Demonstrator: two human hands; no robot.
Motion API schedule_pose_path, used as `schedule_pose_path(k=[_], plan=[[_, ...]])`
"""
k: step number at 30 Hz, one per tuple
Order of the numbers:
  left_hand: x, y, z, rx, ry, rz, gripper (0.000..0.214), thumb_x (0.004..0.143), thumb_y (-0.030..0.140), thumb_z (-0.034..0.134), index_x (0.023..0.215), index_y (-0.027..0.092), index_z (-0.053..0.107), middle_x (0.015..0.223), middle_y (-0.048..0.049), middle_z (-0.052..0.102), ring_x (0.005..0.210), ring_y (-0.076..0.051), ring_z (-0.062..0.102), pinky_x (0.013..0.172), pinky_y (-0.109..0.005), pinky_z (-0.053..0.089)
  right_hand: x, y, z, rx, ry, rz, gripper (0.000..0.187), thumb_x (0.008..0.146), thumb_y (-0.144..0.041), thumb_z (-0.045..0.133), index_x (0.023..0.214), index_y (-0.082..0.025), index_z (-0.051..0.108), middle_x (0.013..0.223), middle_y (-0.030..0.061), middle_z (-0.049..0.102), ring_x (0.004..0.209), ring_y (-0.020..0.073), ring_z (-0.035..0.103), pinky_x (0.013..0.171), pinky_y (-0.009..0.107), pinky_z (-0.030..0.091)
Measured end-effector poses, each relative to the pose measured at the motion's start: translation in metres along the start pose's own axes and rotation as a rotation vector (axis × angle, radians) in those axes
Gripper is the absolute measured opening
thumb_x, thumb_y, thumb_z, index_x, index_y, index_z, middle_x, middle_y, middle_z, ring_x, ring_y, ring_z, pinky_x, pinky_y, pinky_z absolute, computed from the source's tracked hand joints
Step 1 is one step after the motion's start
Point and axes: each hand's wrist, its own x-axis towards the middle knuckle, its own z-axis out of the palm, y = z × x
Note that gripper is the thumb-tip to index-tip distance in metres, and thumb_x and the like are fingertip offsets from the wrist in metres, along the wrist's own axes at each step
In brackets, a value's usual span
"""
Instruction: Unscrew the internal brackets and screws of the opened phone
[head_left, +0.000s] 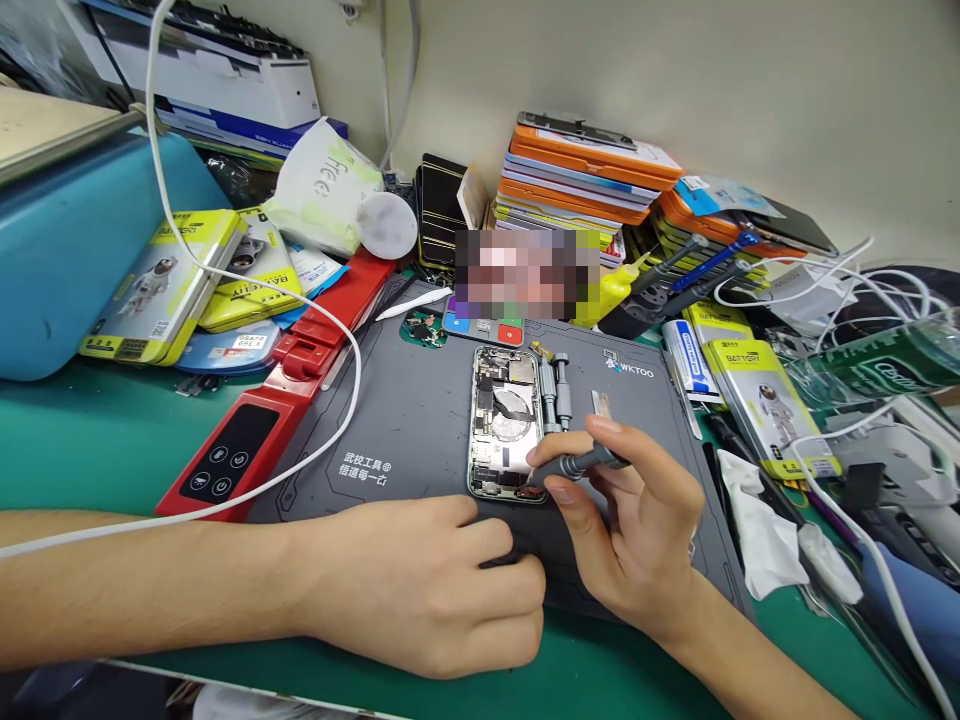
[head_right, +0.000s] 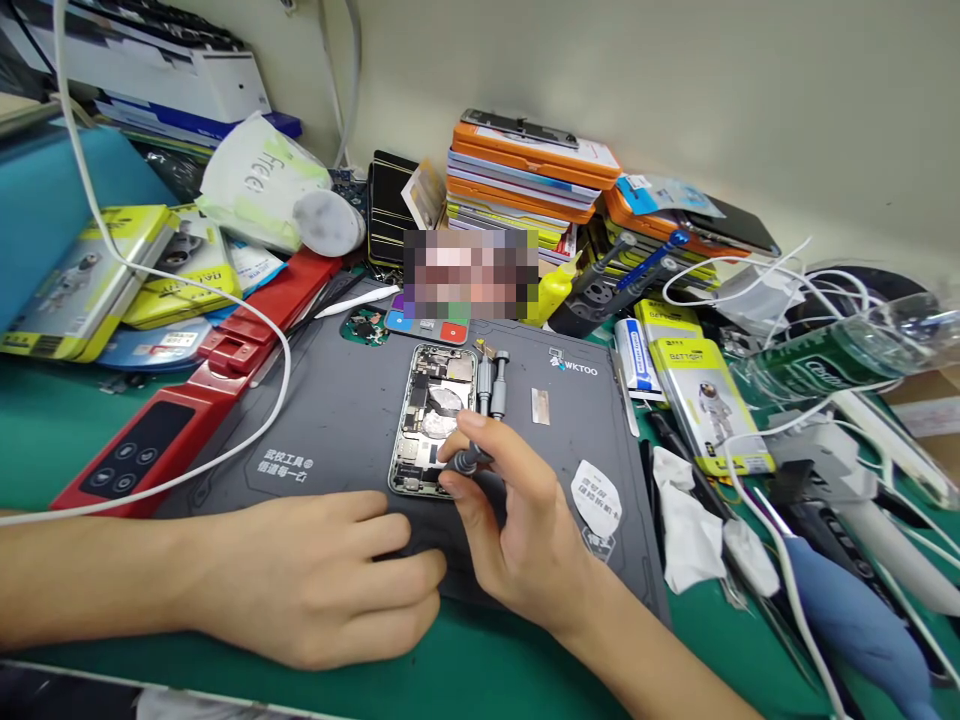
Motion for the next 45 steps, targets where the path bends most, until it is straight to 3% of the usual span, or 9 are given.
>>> schedule_pose_path(k=[7, 13, 18, 21, 24, 27, 31, 39, 45], plan=[[0.001, 0.001, 0.001, -0.01, 0.012, -0.009, 0.016, 0.106, 0.016, 0.059, 0.108, 0.018, 0.075, 0.101, -0.0036, 0.07, 0.071, -0.017, 0.052, 0.052, -0.036, 0.039, 0.003, -0.001, -0.001, 0.012, -0.016, 0.004, 0.075, 0.099, 0.003, 0.059, 0.164, -0.028, 0.037, 0.114, 0.0086, 0.07, 0.096, 0.0186, 0.073, 0.079, 0.034, 0.069], [0.0, 0.001, 0.001, -0.003, 0.018, -0.006, 0.016, 0.105, 0.016, 0.06, 0.107, 0.018, 0.075, 0.099, -0.0035, 0.068, 0.071, -0.017, 0.052, 0.052, -0.036, 0.039, -0.002, -0.002, -0.001, -0.031, -0.008, 0.011, 0.079, 0.097, 0.002, 0.066, 0.164, -0.029, 0.038, 0.129, 0.0131, 0.073, 0.104, 0.0212, 0.077, 0.076, 0.034, 0.071], [0.0, 0.001, 0.001, -0.001, 0.014, -0.004, 0.013, 0.105, 0.017, 0.061, 0.108, 0.018, 0.074, 0.1, -0.0037, 0.068, 0.071, -0.017, 0.052, 0.052, -0.036, 0.037, -0.001, -0.002, -0.003, -0.082, 0.016, -0.005, 0.079, 0.096, -0.001, 0.071, 0.163, -0.031, 0.041, 0.129, 0.0119, 0.077, 0.099, 0.0221, 0.082, 0.075, 0.035, 0.073], [0.0, 0.001, 0.002, 0.005, 0.015, -0.005, 0.009, 0.103, 0.018, 0.064, 0.106, 0.019, 0.073, 0.098, -0.0034, 0.067, 0.072, -0.017, 0.053, 0.053, -0.036, 0.037, 0.001, -0.003, -0.006, -0.144, 0.005, -0.016, 0.078, 0.097, -0.012, 0.077, 0.163, -0.036, 0.043, 0.126, 0.0101, 0.081, 0.099, 0.0249, 0.084, 0.077, 0.038, 0.074], [0.001, 0.001, 0.002, -0.001, 0.018, -0.005, 0.009, 0.104, 0.018, 0.064, 0.105, 0.019, 0.073, 0.099, -0.0035, 0.068, 0.071, -0.017, 0.052, 0.053, -0.036, 0.037, 0.003, -0.006, -0.011, -0.169, -0.043, -0.069, 0.067, 0.105, -0.022, 0.068, 0.166, -0.03, 0.043, 0.133, 0.0142, 0.08, 0.109, 0.0301, 0.083, 0.086, 0.047, 0.073], [0.001, 0.0, 0.002, -0.004, 0.018, -0.009, 0.012, 0.105, 0.018, 0.062, 0.106, 0.019, 0.074, 0.102, -0.0038, 0.069, 0.07, -0.017, 0.052, 0.052, -0.036, 0.038, 0.005, -0.009, -0.015, -0.217, -0.008, -0.109, 0.064, 0.105, -0.01, 0.059, 0.166, -0.025, 0.048, 0.135, 0.0141, 0.079, 0.106, 0.0293, 0.084, 0.084, 0.045, 0.071], [0.0, 0.0, 0.002, -0.005, 0.021, -0.009, 0.014, 0.105, 0.017, 0.061, 0.105, 0.019, 0.075, 0.1, -0.0032, 0.07, 0.07, -0.016, 0.052, 0.052, -0.036, 0.037, 0.005, -0.01, -0.017, -0.311, 0.065, -0.163, 0.07, 0.098, -0.004, 0.063, 0.163, -0.026, 0.054, 0.127, 0.0112, 0.083, 0.091, 0.0271, 0.084, 0.068, 0.038, 0.068], [0.001, 0.0, 0.002, -0.005, 0.013, -0.004, 0.006, 0.104, 0.018, 0.066, 0.103, 0.019, 0.071, 0.105, -0.0045, 0.07, 0.071, -0.017, 0.053, 0.054, -0.035, 0.039, 0.01, -0.012, -0.022, -0.294, 0.014, -0.191, 0.071, 0.095, -0.003, 0.062, 0.162, -0.024, 0.055, 0.119, 0.0126, 0.083, 0.096, 0.0283, 0.081, 0.072, 0.04, 0.069], [0.001, 0.0, 0.002, -0.004, 0.03, -0.007, 0.015, 0.105, 0.017, 0.061, 0.107, 0.018, 0.076, 0.104, -0.0037, 0.071, 0.07, -0.016, 0.052, 0.054, -0.036, 0.039, 0.011, -0.013, -0.023, -0.299, 0.004, -0.189, 0.075, 0.092, -0.002, 0.061, 0.163, -0.024, 0.054, 0.123, 0.0133, 0.081, 0.106, 0.0299, 0.079, 0.081, 0.043, 0.069]])
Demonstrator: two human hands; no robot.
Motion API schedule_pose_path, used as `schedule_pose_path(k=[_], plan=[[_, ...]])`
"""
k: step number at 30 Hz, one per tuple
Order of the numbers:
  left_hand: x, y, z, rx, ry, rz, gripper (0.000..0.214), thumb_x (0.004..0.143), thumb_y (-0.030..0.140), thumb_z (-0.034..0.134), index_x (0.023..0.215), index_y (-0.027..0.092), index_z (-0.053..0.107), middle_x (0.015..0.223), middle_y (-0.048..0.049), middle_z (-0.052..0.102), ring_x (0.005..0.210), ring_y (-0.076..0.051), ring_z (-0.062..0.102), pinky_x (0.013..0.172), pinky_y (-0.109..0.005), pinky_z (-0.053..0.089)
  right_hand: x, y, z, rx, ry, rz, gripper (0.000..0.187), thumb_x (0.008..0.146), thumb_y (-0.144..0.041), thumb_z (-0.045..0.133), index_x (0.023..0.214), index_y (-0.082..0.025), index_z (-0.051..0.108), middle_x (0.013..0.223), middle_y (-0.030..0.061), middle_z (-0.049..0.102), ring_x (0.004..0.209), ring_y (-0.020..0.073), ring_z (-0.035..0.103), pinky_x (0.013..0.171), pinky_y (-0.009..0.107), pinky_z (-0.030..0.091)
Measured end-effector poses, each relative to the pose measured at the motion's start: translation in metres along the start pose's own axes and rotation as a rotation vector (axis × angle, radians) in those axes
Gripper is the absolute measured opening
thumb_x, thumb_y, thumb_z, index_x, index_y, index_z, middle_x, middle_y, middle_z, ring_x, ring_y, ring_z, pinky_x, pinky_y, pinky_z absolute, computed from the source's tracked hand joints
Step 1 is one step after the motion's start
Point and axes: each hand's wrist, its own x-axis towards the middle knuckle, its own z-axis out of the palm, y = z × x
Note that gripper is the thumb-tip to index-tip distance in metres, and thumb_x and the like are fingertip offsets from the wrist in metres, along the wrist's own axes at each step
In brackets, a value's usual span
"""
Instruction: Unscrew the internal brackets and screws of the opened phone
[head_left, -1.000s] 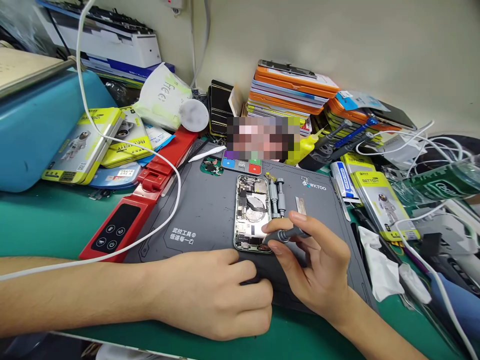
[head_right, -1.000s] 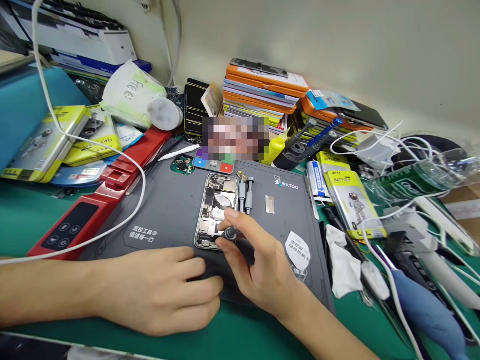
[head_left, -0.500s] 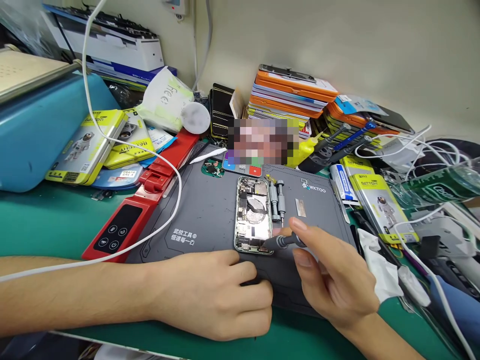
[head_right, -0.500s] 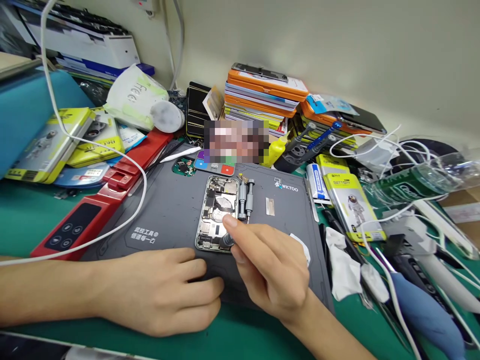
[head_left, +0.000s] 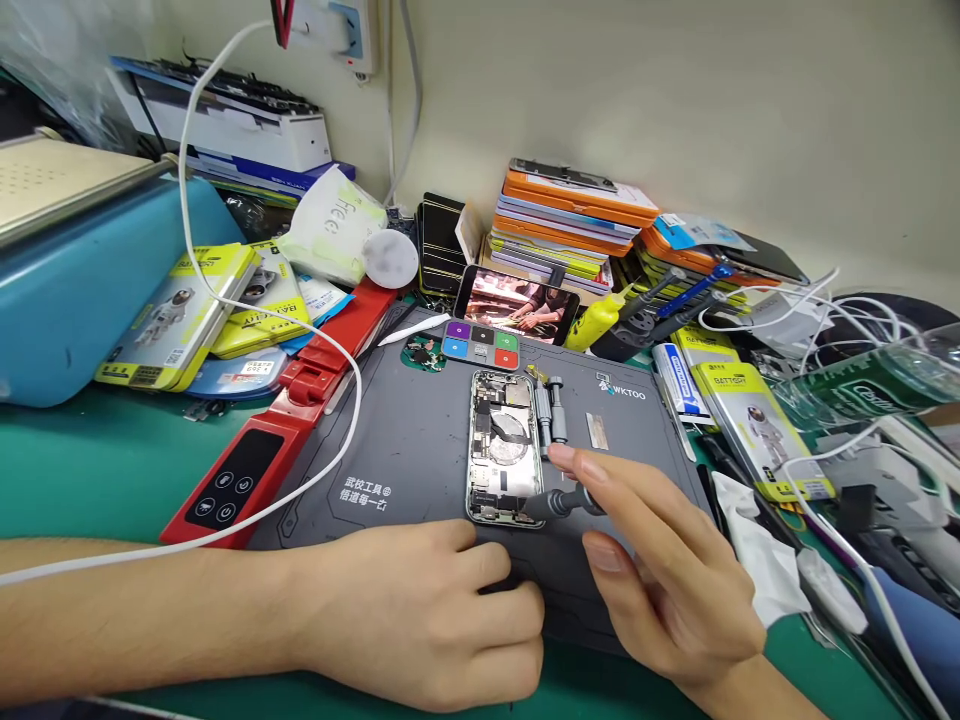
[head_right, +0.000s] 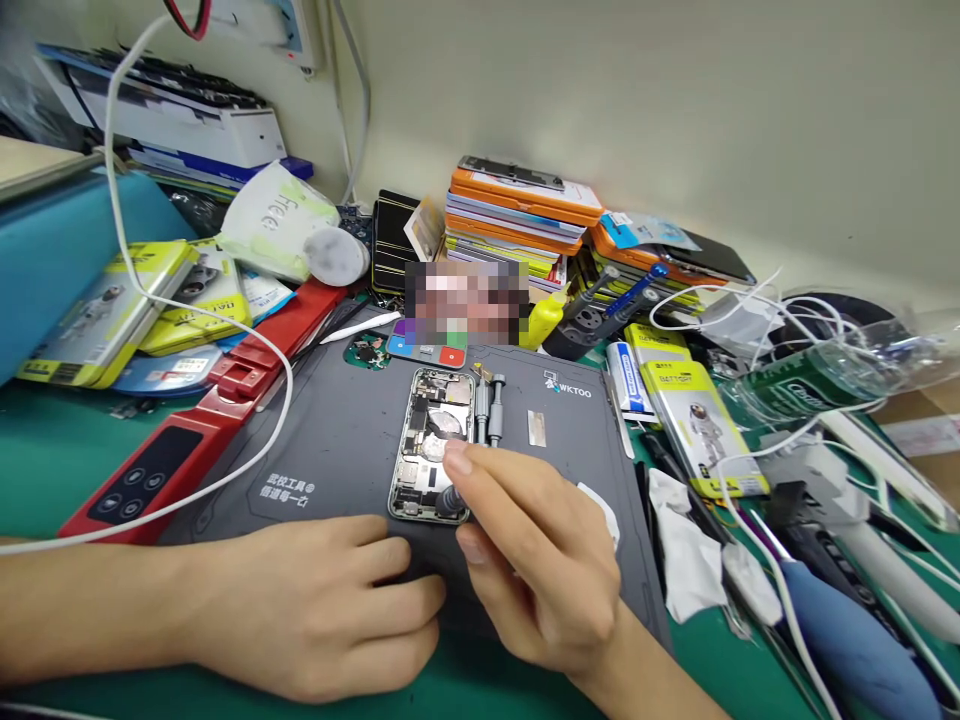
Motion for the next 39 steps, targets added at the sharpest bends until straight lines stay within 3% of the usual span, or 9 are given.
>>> schedule_pose_path(k=[9, 19, 23, 27, 31, 39], plan=[[0.0004, 0.0001, 0.0008, -0.006, -0.011, 0.006, 0.018, 0.106, 0.016, 0.059, 0.11, 0.016, 0.077, 0.105, -0.0038, 0.072, 0.07, -0.017, 0.05, 0.054, -0.036, 0.039, 0.0042, -0.0026, 0.0001, 0.087, -0.014, 0.027, 0.078, 0.092, 0.006, 0.057, 0.162, -0.027, 0.054, 0.114, 0.0098, 0.081, 0.097, 0.0245, 0.079, 0.077, 0.037, 0.068], [-0.0003, 0.0012, 0.0024, 0.007, -0.011, 0.007, 0.017, 0.106, 0.017, 0.059, 0.111, 0.016, 0.075, 0.103, -0.0036, 0.069, 0.071, -0.018, 0.049, 0.055, -0.037, 0.039, 0.0042, -0.0018, 0.0033, 0.151, -0.014, 0.005, 0.077, 0.09, 0.011, 0.055, 0.162, -0.019, 0.054, 0.12, 0.0116, 0.076, 0.109, 0.0223, 0.073, 0.088, 0.036, 0.063], [-0.0007, 0.0014, 0.0027, 0.009, 0.001, 0.009, 0.016, 0.106, 0.016, 0.06, 0.11, 0.016, 0.075, 0.102, -0.0034, 0.069, 0.07, -0.017, 0.048, 0.054, -0.036, 0.039, 0.0052, -0.0023, 0.0042, 0.154, -0.006, 0.012, 0.076, 0.09, 0.013, 0.055, 0.16, -0.018, 0.056, 0.115, 0.0096, 0.075, 0.103, 0.0193, 0.072, 0.083, 0.032, 0.061], [0.0002, 0.0009, 0.0022, 0.006, 0.003, 0.006, 0.015, 0.106, 0.016, 0.06, 0.11, 0.016, 0.075, 0.1, -0.003, 0.068, 0.07, -0.017, 0.048, 0.053, -0.036, 0.039, 0.0039, -0.0015, 0.0052, 0.126, -0.006, 0.038, 0.074, 0.091, 0.013, 0.054, 0.159, -0.015, 0.055, 0.13, 0.0139, 0.074, 0.117, 0.0227, 0.073, 0.097, 0.037, 0.061], [0.0009, -0.0003, 0.0027, 0.003, 0.0, 0.008, 0.016, 0.106, 0.016, 0.06, 0.109, 0.015, 0.075, 0.101, -0.0034, 0.069, 0.069, -0.017, 0.048, 0.054, -0.036, 0.039, 0.0021, -0.0009, 0.0061, 0.177, -0.026, 0.019, 0.074, 0.091, 0.014, 0.052, 0.16, -0.015, 0.055, 0.117, 0.0107, 0.076, 0.105, 0.0202, 0.073, 0.087, 0.034, 0.061], [-0.0003, -0.0002, 0.0029, 0.013, -0.003, 0.014, 0.017, 0.107, 0.017, 0.058, 0.111, 0.015, 0.074, 0.102, -0.0034, 0.069, 0.071, -0.018, 0.049, 0.056, -0.036, 0.042, 0.0036, -0.0026, 0.0076, 0.138, -0.039, -0.008, 0.07, 0.092, 0.011, 0.057, 0.157, -0.015, 0.056, 0.112, 0.0097, 0.075, 0.102, 0.0195, 0.071, 0.083, 0.031, 0.06]])
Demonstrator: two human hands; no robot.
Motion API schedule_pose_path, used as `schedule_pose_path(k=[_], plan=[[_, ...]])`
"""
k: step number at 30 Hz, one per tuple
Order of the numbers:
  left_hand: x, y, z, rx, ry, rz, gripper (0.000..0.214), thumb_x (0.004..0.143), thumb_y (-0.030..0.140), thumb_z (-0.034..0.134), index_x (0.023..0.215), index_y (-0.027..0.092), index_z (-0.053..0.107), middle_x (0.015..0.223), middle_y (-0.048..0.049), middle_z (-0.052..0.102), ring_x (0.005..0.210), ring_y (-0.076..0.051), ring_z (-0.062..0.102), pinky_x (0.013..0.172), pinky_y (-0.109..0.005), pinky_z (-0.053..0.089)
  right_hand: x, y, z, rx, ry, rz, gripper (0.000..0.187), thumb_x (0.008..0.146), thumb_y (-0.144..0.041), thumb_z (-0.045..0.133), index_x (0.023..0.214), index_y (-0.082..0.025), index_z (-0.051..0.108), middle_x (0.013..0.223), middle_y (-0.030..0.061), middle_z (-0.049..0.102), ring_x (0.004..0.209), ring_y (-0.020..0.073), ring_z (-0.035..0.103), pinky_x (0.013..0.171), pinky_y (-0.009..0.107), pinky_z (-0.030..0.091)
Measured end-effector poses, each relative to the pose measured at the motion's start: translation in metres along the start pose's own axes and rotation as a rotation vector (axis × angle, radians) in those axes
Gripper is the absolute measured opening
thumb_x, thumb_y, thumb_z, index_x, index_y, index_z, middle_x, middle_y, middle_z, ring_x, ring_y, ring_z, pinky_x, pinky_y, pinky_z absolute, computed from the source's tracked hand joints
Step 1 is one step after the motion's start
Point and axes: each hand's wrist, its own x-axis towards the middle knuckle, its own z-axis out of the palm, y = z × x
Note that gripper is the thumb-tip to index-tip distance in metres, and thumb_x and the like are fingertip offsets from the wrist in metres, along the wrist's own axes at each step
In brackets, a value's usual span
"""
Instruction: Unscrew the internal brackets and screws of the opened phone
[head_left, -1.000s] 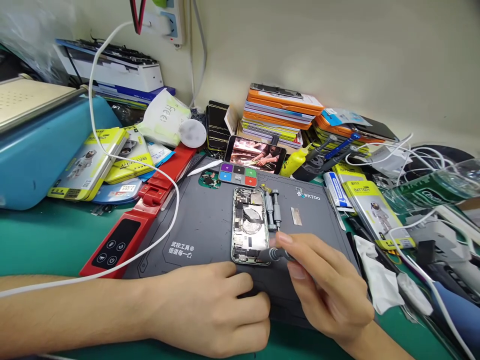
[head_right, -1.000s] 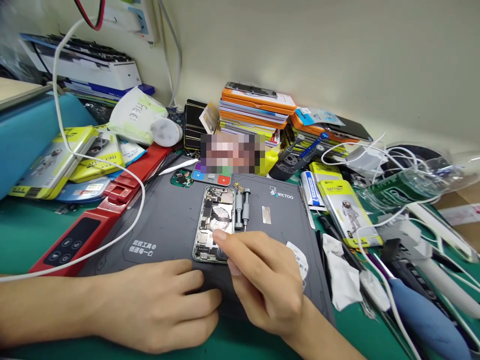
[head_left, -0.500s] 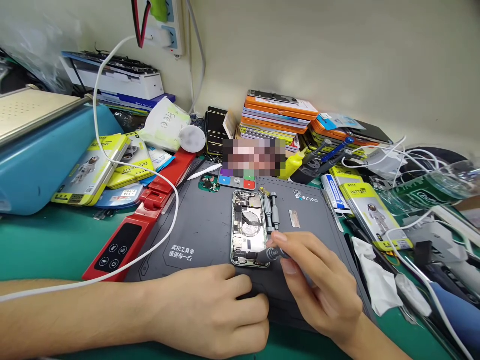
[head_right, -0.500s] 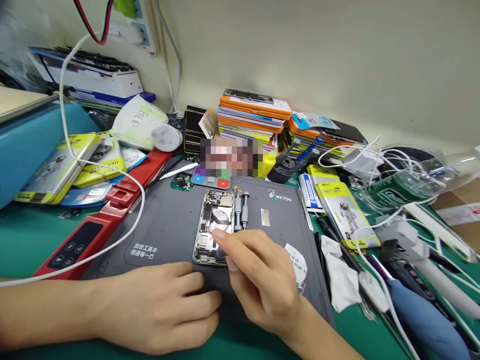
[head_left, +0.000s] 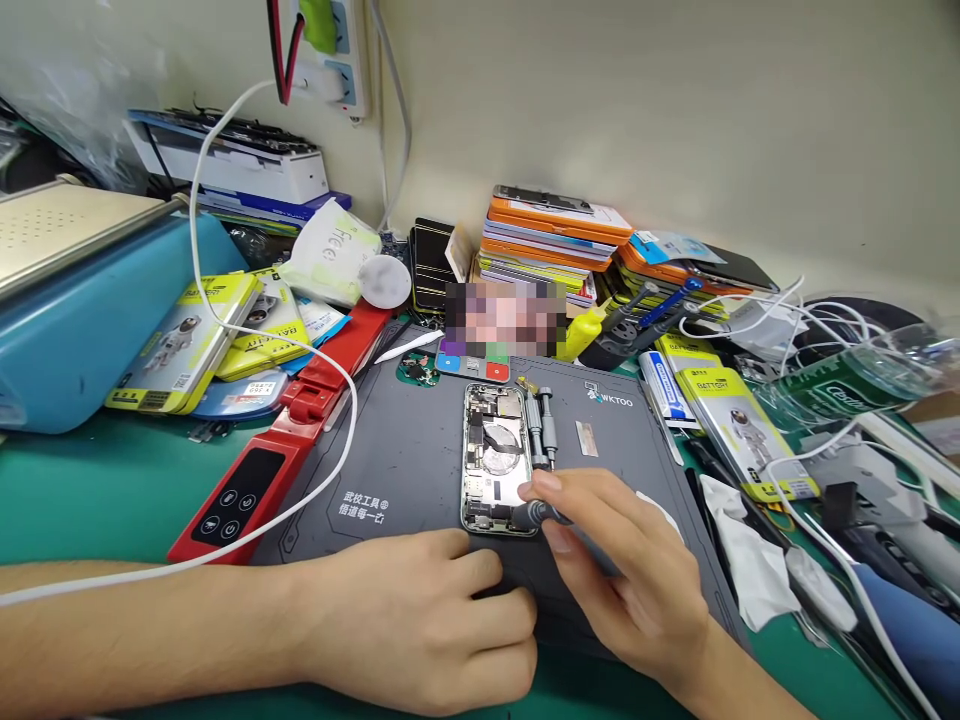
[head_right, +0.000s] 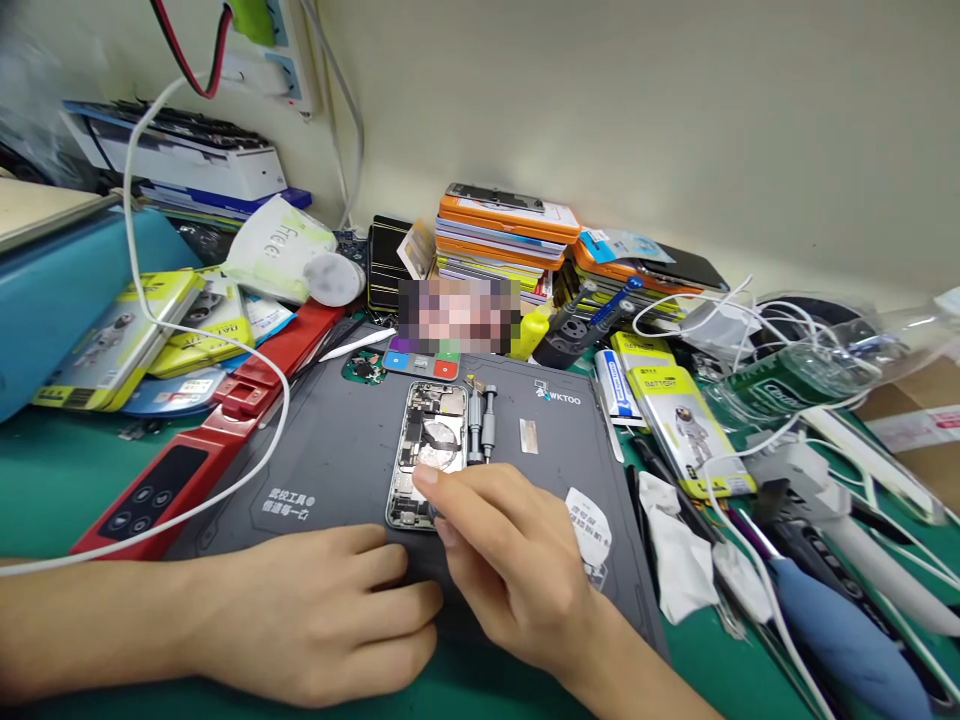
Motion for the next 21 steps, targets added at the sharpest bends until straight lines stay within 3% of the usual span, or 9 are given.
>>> schedule_pose_path(k=[21], plan=[[-0.0002, 0.001, 0.0022, 0.002, 0.014, -0.004, 0.016, 0.106, 0.016, 0.06, 0.113, 0.016, 0.074, 0.102, -0.0036, 0.069, 0.072, -0.018, 0.05, 0.058, -0.037, 0.042, 0.0018, 0.0004, 0.003, -0.017, -0.013, -0.016, 0.065, 0.093, 0.008, 0.058, 0.153, -0.015, 0.056, 0.108, 0.0094, 0.075, 0.096, 0.0196, 0.07, 0.079, 0.032, 0.06]])
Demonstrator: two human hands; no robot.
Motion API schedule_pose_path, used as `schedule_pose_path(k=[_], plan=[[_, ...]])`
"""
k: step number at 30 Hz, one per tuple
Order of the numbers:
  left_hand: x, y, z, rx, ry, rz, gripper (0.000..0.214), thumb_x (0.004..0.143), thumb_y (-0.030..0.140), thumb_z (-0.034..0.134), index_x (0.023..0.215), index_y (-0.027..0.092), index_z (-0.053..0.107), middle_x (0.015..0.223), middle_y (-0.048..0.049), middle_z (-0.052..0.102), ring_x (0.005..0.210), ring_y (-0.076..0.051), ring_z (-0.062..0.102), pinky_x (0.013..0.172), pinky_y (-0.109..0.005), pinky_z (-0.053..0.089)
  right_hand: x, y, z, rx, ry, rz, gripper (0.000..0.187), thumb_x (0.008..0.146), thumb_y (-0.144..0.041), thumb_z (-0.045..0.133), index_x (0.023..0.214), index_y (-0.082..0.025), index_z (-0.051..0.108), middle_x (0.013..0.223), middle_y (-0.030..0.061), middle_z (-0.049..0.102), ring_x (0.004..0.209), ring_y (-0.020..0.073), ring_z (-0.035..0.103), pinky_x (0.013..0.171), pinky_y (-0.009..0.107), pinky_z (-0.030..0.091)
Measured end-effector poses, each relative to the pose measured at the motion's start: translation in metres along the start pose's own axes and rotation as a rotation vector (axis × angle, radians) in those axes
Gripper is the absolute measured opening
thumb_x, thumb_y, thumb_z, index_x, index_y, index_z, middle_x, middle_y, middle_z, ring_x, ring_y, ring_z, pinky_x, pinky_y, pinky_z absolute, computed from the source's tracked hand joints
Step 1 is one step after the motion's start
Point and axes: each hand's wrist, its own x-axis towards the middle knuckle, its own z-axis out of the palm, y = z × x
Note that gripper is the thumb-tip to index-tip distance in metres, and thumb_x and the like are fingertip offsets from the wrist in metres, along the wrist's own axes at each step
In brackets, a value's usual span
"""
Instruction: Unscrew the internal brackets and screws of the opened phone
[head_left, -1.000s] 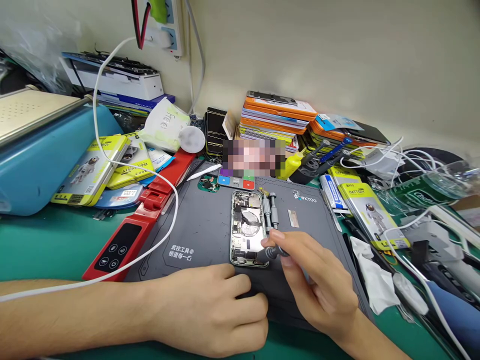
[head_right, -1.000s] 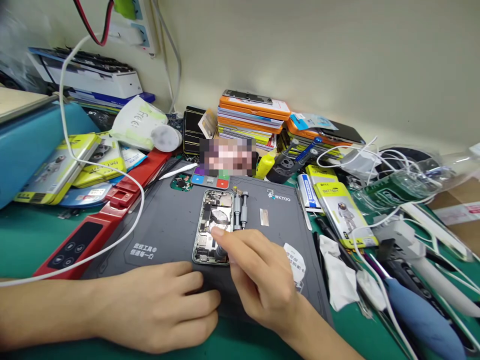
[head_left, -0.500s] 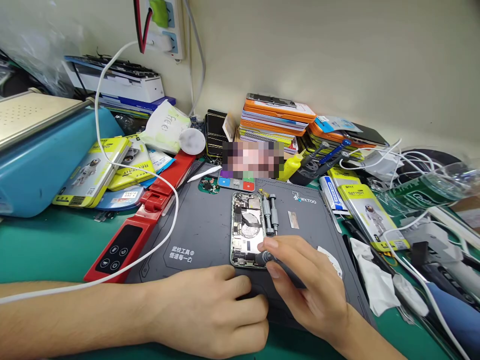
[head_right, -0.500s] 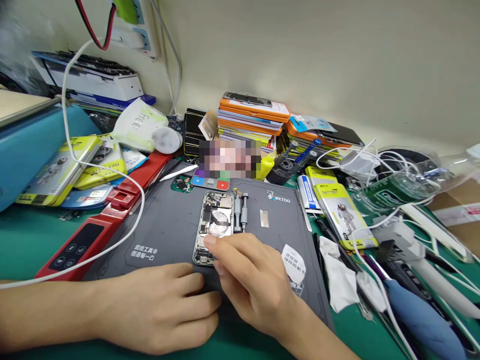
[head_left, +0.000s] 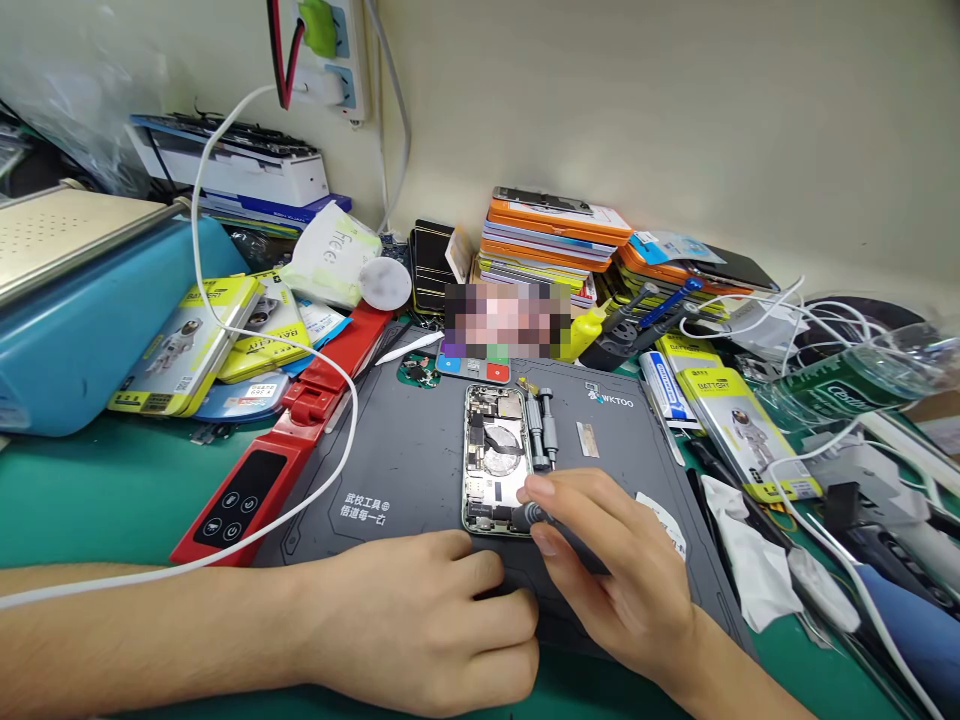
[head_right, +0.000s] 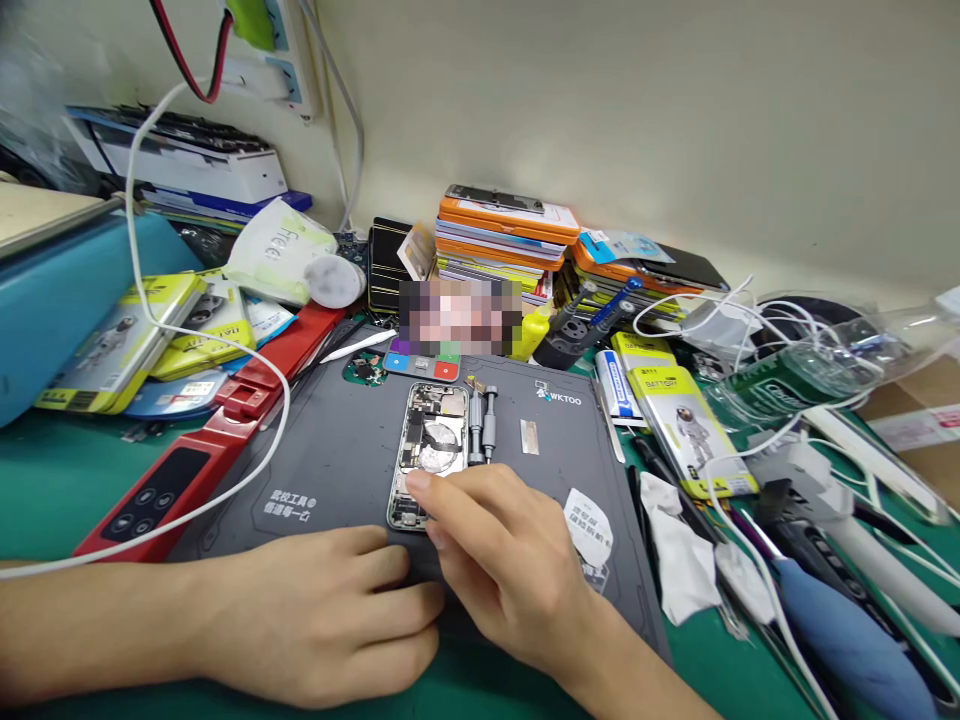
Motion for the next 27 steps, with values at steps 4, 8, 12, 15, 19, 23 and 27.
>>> schedule_pose_path(k=[4, 8, 12, 15, 19, 23, 27], plan=[[-0.0001, -0.0005, -0.0001, 0.002, 0.004, 0.001, 0.015, 0.105, 0.016, 0.061, 0.112, 0.016, 0.074, 0.101, -0.0036, 0.069, 0.072, -0.018, 0.05, 0.058, -0.037, 0.041, 0.0002, 0.0003, -0.0004, -0.006, 0.001, 0.003, 0.065, 0.094, 0.006, 0.059, 0.154, -0.017, 0.055, 0.105, 0.0088, 0.076, 0.094, 0.0198, 0.071, 0.077, 0.032, 0.061], [-0.0006, -0.0004, 0.0008, -0.003, 0.005, 0.002, 0.014, 0.105, 0.016, 0.061, 0.112, 0.016, 0.074, 0.102, -0.0041, 0.069, 0.073, -0.018, 0.051, 0.059, -0.037, 0.042, 0.0017, 0.0003, 0.0, -0.015, 0.008, 0.016, 0.065, 0.094, 0.004, 0.058, 0.154, -0.02, 0.056, 0.103, 0.0074, 0.076, 0.09, 0.0197, 0.072, 0.075, 0.032, 0.062], [-0.0004, -0.0004, 0.0015, -0.004, 0.021, 0.003, 0.013, 0.104, 0.016, 0.062, 0.11, 0.015, 0.073, 0.101, -0.0042, 0.069, 0.072, -0.018, 0.051, 0.058, -0.037, 0.042, 0.0026, -0.0003, 0.0006, -0.018, 0.009, 0.019, 0.065, 0.094, 0.004, 0.058, 0.154, -0.02, 0.056, 0.103, 0.0078, 0.076, 0.09, 0.0202, 0.072, 0.075, 0.032, 0.062], [0.0004, -0.0004, 0.0016, -0.005, 0.021, 0.001, 0.013, 0.105, 0.016, 0.061, 0.109, 0.016, 0.074, 0.101, -0.0041, 0.069, 0.072, -0.018, 0.051, 0.058, -0.036, 0.042, 0.0023, -0.0004, 0.0006, -0.02, 0.013, 0.004, 0.064, 0.094, 0.004, 0.058, 0.154, -0.018, 0.056, 0.104, 0.0083, 0.076, 0.092, 0.0204, 0.072, 0.076, 0.033, 0.062], [0.0004, -0.0004, 0.0013, 0.001, 0.011, 0.003, 0.014, 0.105, 0.015, 0.06, 0.11, 0.015, 0.074, 0.103, -0.0044, 0.07, 0.071, -0.018, 0.051, 0.058, -0.036, 0.043, 0.002, 0.0, 0.0011, -0.011, 0.0, 0.006, 0.062, 0.094, 0.003, 0.06, 0.152, -0.018, 0.056, 0.105, 0.0088, 0.077, 0.092, 0.0202, 0.072, 0.077, 0.033, 0.062], [-0.0005, 0.0003, 0.0007, 0.002, 0.007, 0.002, 0.015, 0.106, 0.016, 0.059, 0.11, 0.015, 0.074, 0.104, -0.0042, 0.071, 0.072, -0.018, 0.052, 0.059, -0.036, 0.044, 0.0014, 0.0008, 0.0021, -0.028, -0.008, 0.009, 0.058, 0.098, -0.002, 0.062, 0.152, -0.02, 0.056, 0.104, 0.0081, 0.077, 0.091, 0.0202, 0.072, 0.076, 0.033, 0.062], [-0.0005, 0.0006, 0.0013, 0.007, 0.016, 0.009, 0.016, 0.106, 0.015, 0.058, 0.11, 0.015, 0.074, 0.106, -0.005, 0.072, 0.075, -0.019, 0.054, 0.061, -0.036, 0.046, 0.0005, 0.0008, 0.0026, -0.048, -0.011, 0.013, 0.054, 0.1, -0.006, 0.063, 0.151, -0.023, 0.057, 0.102, 0.0074, 0.078, 0.089, 0.0205, 0.073, 0.075, 0.033, 0.063]])
